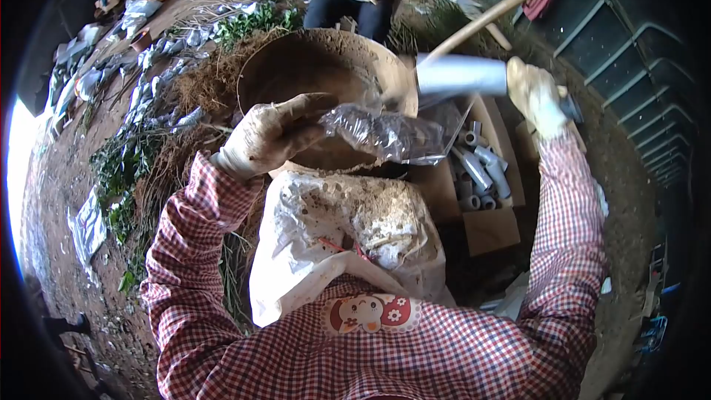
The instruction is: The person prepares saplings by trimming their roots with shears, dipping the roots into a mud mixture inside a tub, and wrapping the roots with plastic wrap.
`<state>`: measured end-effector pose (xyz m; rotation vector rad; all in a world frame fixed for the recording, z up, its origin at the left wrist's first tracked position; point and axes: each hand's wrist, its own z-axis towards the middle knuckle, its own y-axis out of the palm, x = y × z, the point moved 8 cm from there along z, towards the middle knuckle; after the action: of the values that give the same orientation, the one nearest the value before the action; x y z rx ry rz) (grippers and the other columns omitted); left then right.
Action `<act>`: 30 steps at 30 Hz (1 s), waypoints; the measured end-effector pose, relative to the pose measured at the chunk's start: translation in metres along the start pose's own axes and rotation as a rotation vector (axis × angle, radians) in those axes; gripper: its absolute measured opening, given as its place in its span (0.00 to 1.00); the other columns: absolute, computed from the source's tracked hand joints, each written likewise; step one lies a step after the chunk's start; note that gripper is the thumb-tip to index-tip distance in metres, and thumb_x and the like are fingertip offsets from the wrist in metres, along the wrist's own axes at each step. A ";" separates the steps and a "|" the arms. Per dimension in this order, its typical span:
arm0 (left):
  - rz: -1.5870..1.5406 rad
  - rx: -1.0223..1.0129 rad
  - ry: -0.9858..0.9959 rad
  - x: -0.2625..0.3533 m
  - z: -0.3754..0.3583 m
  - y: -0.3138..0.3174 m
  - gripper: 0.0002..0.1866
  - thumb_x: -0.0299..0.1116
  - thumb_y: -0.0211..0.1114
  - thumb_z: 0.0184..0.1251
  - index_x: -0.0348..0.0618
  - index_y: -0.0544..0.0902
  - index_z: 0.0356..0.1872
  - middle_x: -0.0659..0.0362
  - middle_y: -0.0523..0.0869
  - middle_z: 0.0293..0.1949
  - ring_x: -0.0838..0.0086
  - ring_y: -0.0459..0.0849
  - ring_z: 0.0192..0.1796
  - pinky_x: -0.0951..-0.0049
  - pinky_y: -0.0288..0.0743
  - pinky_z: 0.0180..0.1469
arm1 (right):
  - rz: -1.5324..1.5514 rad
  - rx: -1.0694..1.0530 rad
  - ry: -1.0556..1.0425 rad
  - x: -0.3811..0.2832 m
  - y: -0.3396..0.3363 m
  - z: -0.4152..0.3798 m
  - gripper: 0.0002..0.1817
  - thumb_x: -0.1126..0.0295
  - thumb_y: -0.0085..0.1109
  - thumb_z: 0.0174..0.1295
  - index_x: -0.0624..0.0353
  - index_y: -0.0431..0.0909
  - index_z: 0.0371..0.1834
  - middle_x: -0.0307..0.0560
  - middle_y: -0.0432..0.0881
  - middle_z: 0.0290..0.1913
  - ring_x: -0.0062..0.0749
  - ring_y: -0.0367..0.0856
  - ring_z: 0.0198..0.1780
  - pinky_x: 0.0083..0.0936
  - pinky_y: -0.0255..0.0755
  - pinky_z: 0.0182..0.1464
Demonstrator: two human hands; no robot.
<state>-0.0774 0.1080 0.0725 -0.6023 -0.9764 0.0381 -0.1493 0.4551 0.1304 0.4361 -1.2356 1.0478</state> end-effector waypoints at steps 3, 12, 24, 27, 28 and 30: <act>-0.630 -0.029 -0.117 -0.046 -0.014 -0.005 0.22 0.30 0.64 0.67 0.38 0.74 0.62 0.58 0.85 0.39 0.76 0.83 0.39 0.76 0.77 0.40 | 0.224 0.103 -0.220 -0.013 -0.083 -0.004 0.11 0.69 0.60 0.54 0.61 0.80 0.39 0.39 0.75 0.27 0.26 0.75 0.28 0.20 0.70 0.31; -0.823 -0.373 -0.313 0.021 -0.022 0.101 0.18 0.35 0.59 0.72 0.30 0.77 0.54 0.58 0.82 0.29 0.78 0.79 0.27 0.78 0.75 0.30 | 1.034 0.165 0.104 -0.094 -0.105 0.047 0.13 0.62 0.61 0.57 0.54 0.79 0.43 0.45 0.81 0.44 0.30 0.77 0.31 0.27 0.75 0.35; 0.777 0.254 0.289 -0.014 -0.036 0.009 0.16 0.35 0.67 0.60 0.48 0.82 0.50 0.59 0.84 0.30 0.63 0.84 0.27 0.67 0.77 0.26 | 2.138 -0.184 0.261 -0.180 -0.063 -0.072 0.16 0.65 0.63 0.58 0.62 0.77 0.46 0.38 0.80 0.29 0.27 0.80 0.31 0.27 0.79 0.34; 0.472 0.202 0.384 0.012 -0.031 0.026 0.16 0.34 0.70 0.59 0.46 0.83 0.48 0.55 0.85 0.33 0.60 0.85 0.32 0.67 0.80 0.32 | 1.551 -0.229 0.415 -0.206 0.003 -0.128 0.16 0.63 0.59 0.62 0.62 0.75 0.47 0.38 0.78 0.28 0.25 0.77 0.27 0.23 0.74 0.27; 0.410 0.185 0.304 0.011 -0.027 0.026 0.15 0.33 0.71 0.59 0.43 0.84 0.48 0.52 0.86 0.35 0.58 0.86 0.34 0.66 0.80 0.35 | 1.153 -0.249 0.398 -0.200 0.009 -0.126 0.15 0.63 0.57 0.63 0.62 0.74 0.46 0.38 0.77 0.27 0.25 0.76 0.25 0.22 0.72 0.24; 0.159 0.227 0.067 -0.016 -0.020 0.016 0.14 0.35 0.66 0.64 0.40 0.82 0.47 0.52 0.87 0.35 0.59 0.86 0.34 0.66 0.79 0.37 | 0.696 -0.237 0.314 -0.196 0.001 -0.135 0.12 0.65 0.57 0.63 0.60 0.74 0.44 0.40 0.78 0.27 0.28 0.77 0.23 0.24 0.71 0.23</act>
<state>-0.0670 0.1071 0.0445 -0.4679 -0.8434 0.2651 -0.0693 0.4792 -0.0927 -0.3664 -1.2275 1.4606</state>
